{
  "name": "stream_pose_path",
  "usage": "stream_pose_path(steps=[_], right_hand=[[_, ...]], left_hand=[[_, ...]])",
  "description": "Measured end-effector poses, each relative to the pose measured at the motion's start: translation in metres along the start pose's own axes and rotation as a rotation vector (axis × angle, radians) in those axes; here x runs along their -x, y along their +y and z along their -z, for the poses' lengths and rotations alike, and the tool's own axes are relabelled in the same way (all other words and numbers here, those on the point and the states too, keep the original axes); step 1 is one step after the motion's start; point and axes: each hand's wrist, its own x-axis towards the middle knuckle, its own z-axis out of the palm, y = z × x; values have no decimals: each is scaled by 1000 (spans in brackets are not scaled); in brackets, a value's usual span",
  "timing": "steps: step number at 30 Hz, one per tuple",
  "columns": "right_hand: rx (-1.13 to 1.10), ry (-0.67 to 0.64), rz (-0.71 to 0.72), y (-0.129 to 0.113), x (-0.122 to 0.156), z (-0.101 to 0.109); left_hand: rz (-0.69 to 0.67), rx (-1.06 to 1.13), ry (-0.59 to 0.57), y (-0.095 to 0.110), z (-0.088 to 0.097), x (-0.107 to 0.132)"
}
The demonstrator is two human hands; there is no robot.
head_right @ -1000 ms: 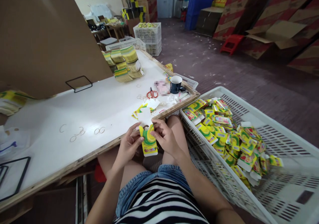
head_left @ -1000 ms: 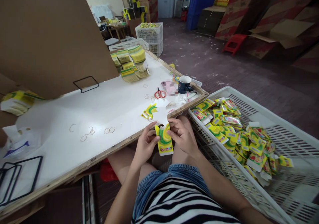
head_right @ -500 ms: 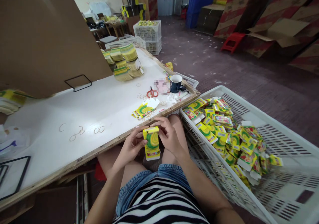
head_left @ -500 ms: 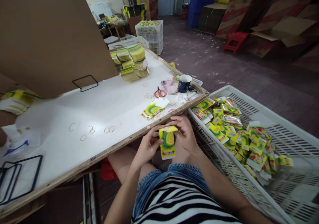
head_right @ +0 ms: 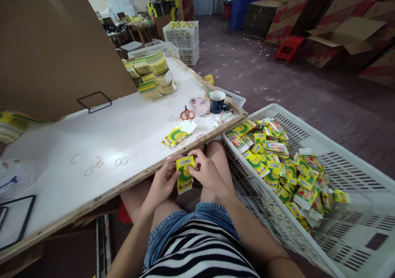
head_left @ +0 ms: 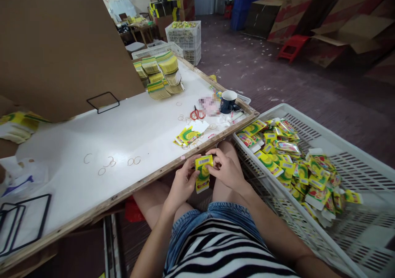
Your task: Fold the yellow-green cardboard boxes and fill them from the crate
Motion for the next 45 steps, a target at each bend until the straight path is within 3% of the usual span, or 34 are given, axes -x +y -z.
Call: stream_pose_path(steps=[11, 16, 21, 25, 30, 33, 35, 36, 37, 39, 42, 45], right_hand=[[-7, -1, -21, -5, 0, -6], [55, 67, -80, -5, 2, -8], [96, 76, 50, 1, 3, -3], [13, 101, 153, 9, 4, 1], [-313, 138, 65, 14, 8, 3], [-522, 506, 40, 12, 7, 9], [-653, 755, 81, 10, 4, 14], [-719, 799, 99, 8, 3, 16], [-778, 789, 99, 7, 3, 16], [-860, 702, 21, 8, 3, 13], [-890, 592, -158, 15, 5, 3], [-860, 504, -224, 24, 7, -5]], left_hand=[[14, 9, 59, 1, -2, -2], [18, -23, 42, 3, -2, -1], [34, 61, 77, 5, 1, -2], [44, 193, 68, 9, 1, -3], [-15, 218, -22, 13, -8, -15], [-111, 59, -63, 7, -2, -44], [-136, -212, 63, -3, 9, -73], [-97, -422, 163, -9, 15, -88], [-5, -653, 261, -16, 22, -102], [92, -772, 342, -30, 35, -125], [181, -884, 362, -47, 46, -142], [237, -969, 363, -54, 49, -142]])
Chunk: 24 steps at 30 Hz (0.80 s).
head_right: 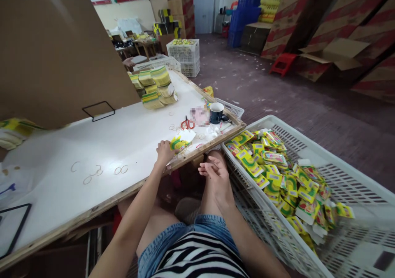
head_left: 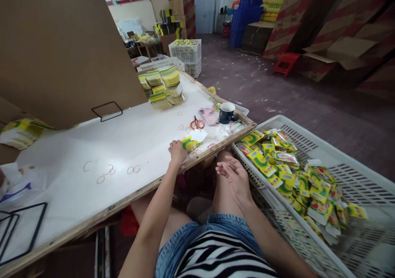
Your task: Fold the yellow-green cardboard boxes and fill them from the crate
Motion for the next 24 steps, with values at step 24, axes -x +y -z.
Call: stream_pose_path(steps=[24], right_hand=[[702, -227, 516, 14, 9, -29]], left_hand=[[-183, 666, 122, 24, 46, 114]])
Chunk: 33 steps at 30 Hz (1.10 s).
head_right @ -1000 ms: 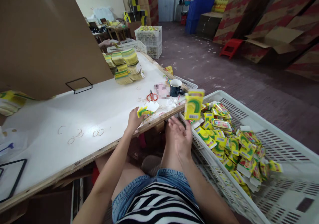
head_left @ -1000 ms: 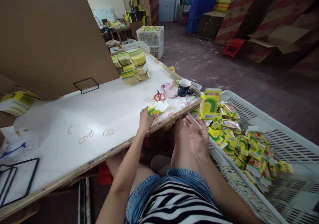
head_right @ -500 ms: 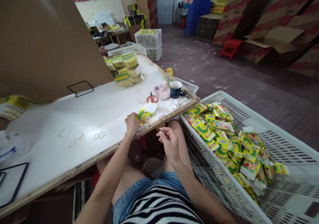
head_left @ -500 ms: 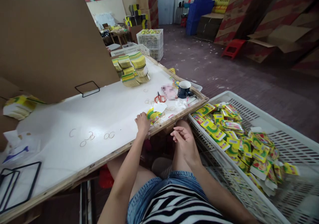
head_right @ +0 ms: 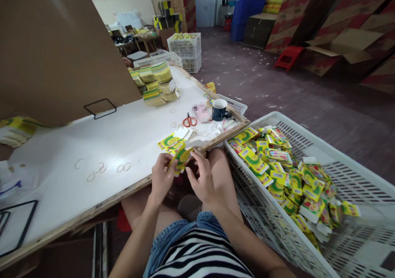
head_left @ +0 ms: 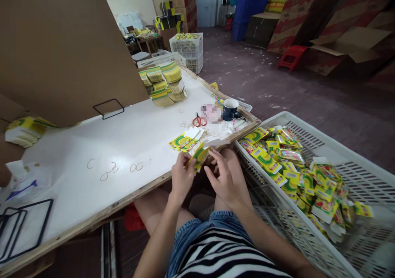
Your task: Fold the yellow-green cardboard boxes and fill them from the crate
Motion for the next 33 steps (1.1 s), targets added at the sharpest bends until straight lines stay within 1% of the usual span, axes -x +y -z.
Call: stream_pose_path(steps=[1, 3, 5, 7, 9, 12, 15, 18, 20, 22, 24, 25, 28, 30, 31, 33], right_hand=[[3, -25, 6, 0, 1, -2], [-10, -60, -19, 0, 3, -4], [-11, -45, -40, -1, 5, -4], [0, -23, -26, -3, 7, -3], [-12, -45, -15, -5, 8, -1], [-89, -87, -51, -6, 10, 1], [-121, -40, -71, -8, 11, 2], [-65, 1, -35, -11, 10, 4], [-62, -41, -27, -12, 8, 6], [-88, -65, -52, -10, 6, 7], [-123, -37, -94, -7, 7, 7], [-144, -15, -108, -5, 7, 7], [-199, 14, -107, -2, 11, 5], [-222, 4, -95, -2, 14, 3], [-230, -1, -89, -1, 14, 3], [-249, -5, -76, -2, 15, 2]], left_hand=[[7, 64, -36, 5, -1, 10], [26, 126, -70, 12, -2, 24], [44, 143, -86, 15, -1, 31], [50, 148, -105, 15, -1, 34], [45, 153, -114, 16, 0, 34], [33, 164, -111, 17, -1, 34], [33, 193, -121, 18, -2, 35], [44, 228, -111, 19, -3, 38], [43, 244, -102, 20, -3, 40], [49, 257, -120, 21, -2, 41], [72, 271, -174, 23, -1, 42], [90, 294, -220, 23, -1, 42], [173, 487, -421, 21, -1, 40], [286, 683, -533, 19, -4, 39], [355, 771, -563, 17, -6, 39], [478, 900, -585, 15, -10, 41]])
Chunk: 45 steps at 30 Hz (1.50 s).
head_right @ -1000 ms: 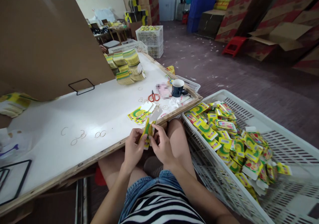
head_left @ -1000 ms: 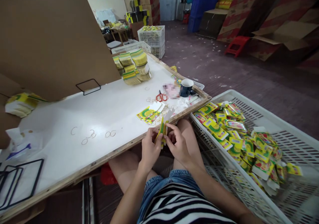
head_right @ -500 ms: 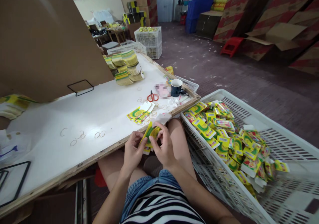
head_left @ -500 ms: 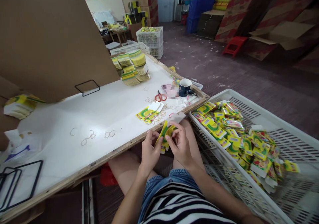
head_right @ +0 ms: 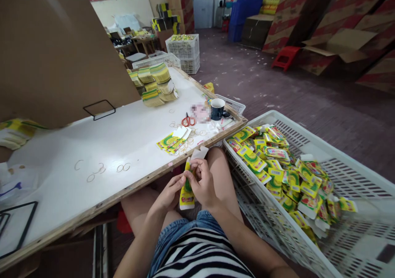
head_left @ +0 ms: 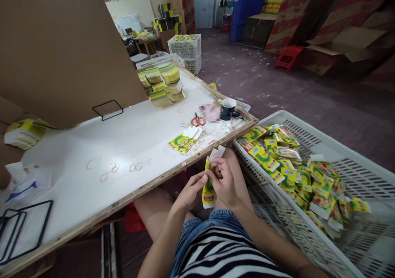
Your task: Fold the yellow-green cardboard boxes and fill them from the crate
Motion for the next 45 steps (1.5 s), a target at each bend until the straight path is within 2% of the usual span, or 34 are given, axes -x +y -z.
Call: stream_pose_path(steps=[5, 10, 12, 15, 20, 24, 28, 34, 41, 45], right_hand=[[19, 23, 31, -3, 0, 1], [71, 131, -6, -3, -1, -1], [38, 56, -74, 0, -2, -1], [-1, -79, -170, 5, -3, 1], [85, -9, -148, 6, -7, 5], [9, -12, -94, 2, -10, 9], [-47, -141, -36, -2, -11, 14], [-132, -342, -134, -13, -15, 22], [-53, -484, -161, -18, -24, 29], [67, -487, -102, -20, -26, 29]], left_hand=[[33, 157, 21, -7, 1, -3], [-111, 153, 246, -13, 11, -9], [-160, 99, 316, -15, 16, -10], [-178, -76, 349, -15, 18, -10], [-355, -401, 421, -13, 15, -4], [-332, -422, 312, -8, 17, 1], [-309, -383, 194, 3, 22, 8], [-267, -234, 28, 14, 24, 16], [-181, -156, -36, 12, 23, 20], [-169, -152, -22, 12, 23, 21]])
